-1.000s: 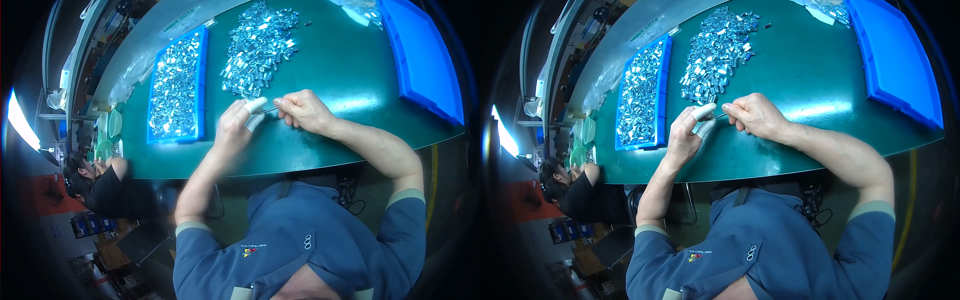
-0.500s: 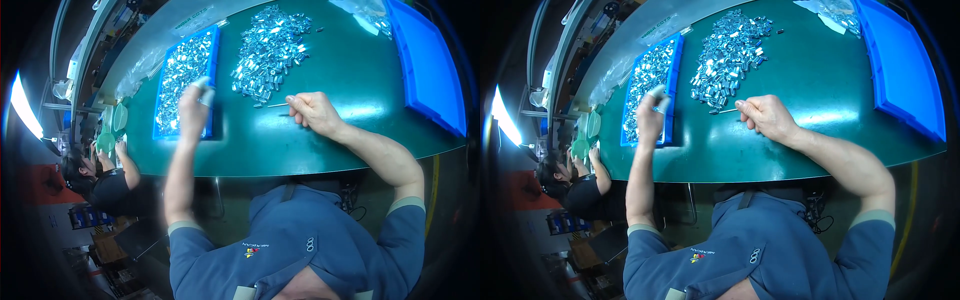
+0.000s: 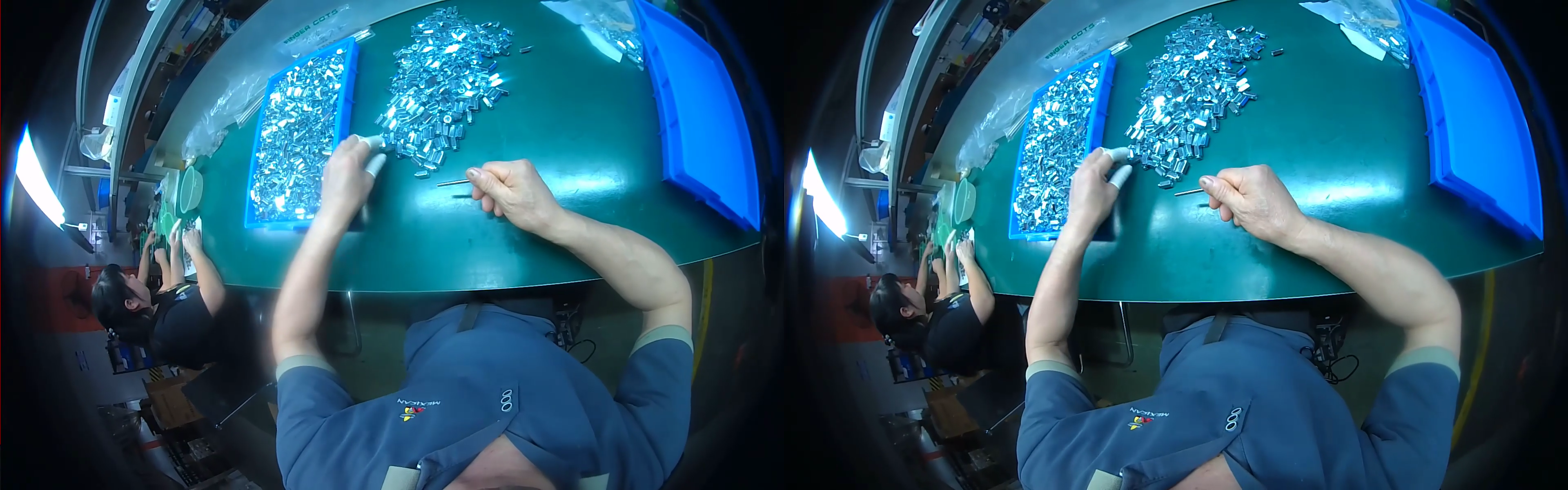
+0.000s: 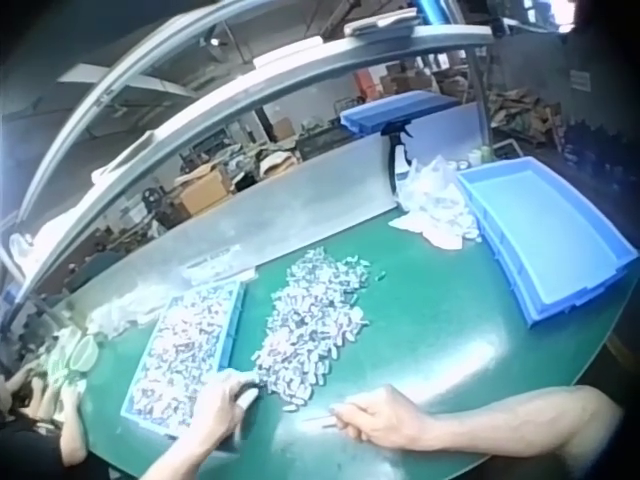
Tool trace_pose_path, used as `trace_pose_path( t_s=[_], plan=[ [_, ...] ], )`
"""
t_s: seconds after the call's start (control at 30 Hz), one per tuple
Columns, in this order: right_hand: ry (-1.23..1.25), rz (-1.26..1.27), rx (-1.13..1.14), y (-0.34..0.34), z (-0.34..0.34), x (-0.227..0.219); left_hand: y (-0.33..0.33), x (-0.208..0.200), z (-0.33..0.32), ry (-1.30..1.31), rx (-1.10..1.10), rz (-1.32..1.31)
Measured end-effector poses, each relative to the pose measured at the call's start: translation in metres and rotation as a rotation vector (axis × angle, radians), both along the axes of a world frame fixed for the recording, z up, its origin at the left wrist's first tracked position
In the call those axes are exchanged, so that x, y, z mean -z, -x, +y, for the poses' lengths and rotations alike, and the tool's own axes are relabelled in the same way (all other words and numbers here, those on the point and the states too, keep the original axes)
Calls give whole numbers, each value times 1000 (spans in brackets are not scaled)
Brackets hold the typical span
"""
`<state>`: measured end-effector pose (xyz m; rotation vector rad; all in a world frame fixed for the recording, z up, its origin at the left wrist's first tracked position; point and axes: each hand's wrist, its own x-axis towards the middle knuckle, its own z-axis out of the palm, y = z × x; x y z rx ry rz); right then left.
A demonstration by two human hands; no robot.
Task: The person assembles small metal parts onto an assembly strip by hand, taking the parts from component trays and blue plastic bins and placing them on the strip with tweezers.
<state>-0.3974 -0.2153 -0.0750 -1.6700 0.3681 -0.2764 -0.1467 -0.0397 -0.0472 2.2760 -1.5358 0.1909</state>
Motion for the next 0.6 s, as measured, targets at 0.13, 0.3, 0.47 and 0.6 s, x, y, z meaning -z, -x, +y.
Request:
trace_pose_path(
  t_s=[0.13, 0.3, 0.47, 0.6],
  plan=[
    [-30, 11, -33, -1, 3, -3, 10, 11, 2, 25, -25, -12],
    [-44, 1, -23, 0, 1, 4, 19, 22, 10, 94, -49, 112],
    [-29, -13, -25, -1, 2, 2, 28, 21, 12, 76, -53, 78],
    [-33, -19, -28, 0, 3, 2, 27, 22, 10, 81, 5, 45]
  ],
)
